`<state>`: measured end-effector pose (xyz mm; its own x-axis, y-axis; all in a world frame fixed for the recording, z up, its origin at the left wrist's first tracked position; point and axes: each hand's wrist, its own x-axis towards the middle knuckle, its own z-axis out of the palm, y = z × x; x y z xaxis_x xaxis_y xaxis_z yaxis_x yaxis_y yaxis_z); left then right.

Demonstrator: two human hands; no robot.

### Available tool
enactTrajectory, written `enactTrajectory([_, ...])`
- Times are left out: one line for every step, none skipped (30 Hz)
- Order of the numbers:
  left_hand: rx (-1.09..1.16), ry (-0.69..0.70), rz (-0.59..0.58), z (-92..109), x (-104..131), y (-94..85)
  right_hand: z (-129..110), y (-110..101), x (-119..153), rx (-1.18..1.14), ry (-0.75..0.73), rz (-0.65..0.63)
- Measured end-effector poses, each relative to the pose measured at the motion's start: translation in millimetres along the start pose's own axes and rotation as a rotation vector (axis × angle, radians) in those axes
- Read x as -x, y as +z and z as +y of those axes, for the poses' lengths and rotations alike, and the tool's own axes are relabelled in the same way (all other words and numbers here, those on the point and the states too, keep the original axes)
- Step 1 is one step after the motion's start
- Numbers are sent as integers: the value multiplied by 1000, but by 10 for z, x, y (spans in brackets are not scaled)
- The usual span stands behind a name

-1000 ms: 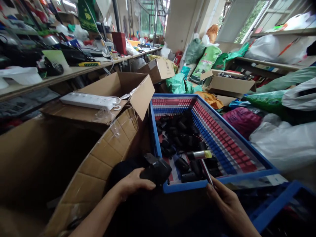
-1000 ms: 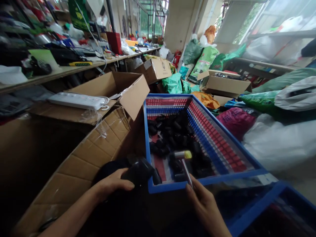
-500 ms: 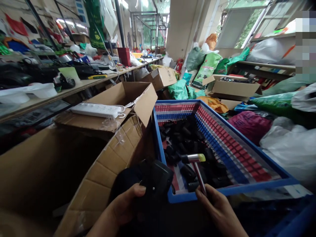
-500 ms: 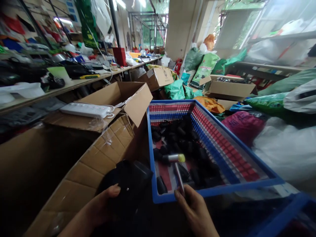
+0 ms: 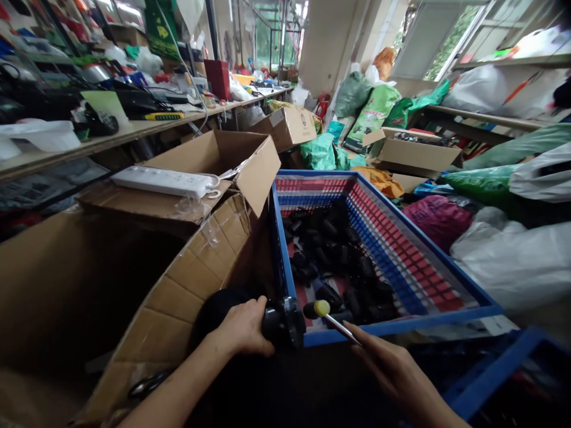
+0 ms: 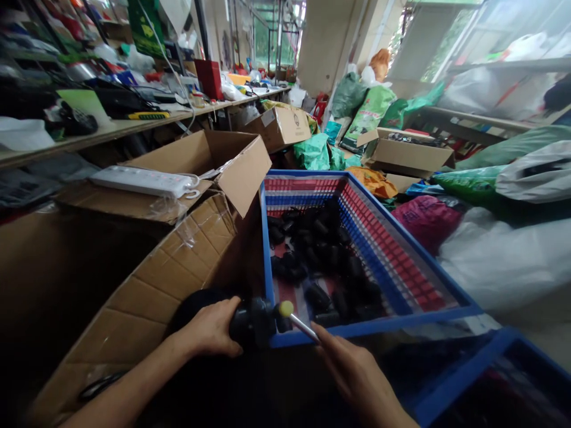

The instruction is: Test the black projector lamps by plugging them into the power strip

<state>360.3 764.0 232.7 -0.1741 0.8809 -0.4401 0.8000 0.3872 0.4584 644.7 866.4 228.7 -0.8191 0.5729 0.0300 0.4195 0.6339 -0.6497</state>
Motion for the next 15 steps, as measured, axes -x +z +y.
enactTrajectory([-33, 6, -5, -8, -10, 2, -9, 5, 20, 2, -24, 17])
enactTrajectory([-59, 15, -10, -14, -17, 1, -16, 21, 36, -2, -46, 54])
enactTrajectory([-79, 24, -13, -19, -21, -1, -18, 48, 49, -9, -65, 95])
enactTrajectory([-95, 31, -15, -22, -23, -2, -10, 84, 56, -14, -76, 125])
enactTrajectory([-109, 38, -15, -23, -22, -2, 6, 124, 58, -18, -78, 125])
enactTrajectory([-123, 41, -13, -23, -19, 1, 30, 160, 53, -19, -73, 101])
enactTrajectory([-136, 41, -11, -22, -15, 5, 55, 186, 41, -18, -62, 60])
enactTrajectory([-148, 41, -9, -20, -11, 11, 73, 193, 20, -14, -49, 12])
enactTrajectory([-157, 42, -7, -18, -6, 18, 79, 175, -8, -9, -35, -26])
enactTrajectory([-165, 43, -6, -17, -2, 25, 66, 130, -41, -6, -25, -44])
enactTrajectory([-171, 43, -5, -15, 1, 29, 32, 61, -77, -3, -22, -31])
enactTrajectory([-176, 41, -3, -14, 3, 31, -20, -25, -111, 1, -26, 10])
enactTrajectory([-179, 39, -3, -11, 3, 30, -83, -118, -139, 9, -28, 75])
enactTrajectory([-181, 35, -4, -7, 3, 25, -148, -204, -156, 23, -23, 184])
enactTrajectory([-181, 31, -6, -3, 3, 17, -204, -269, -161, 43, -4, 324])
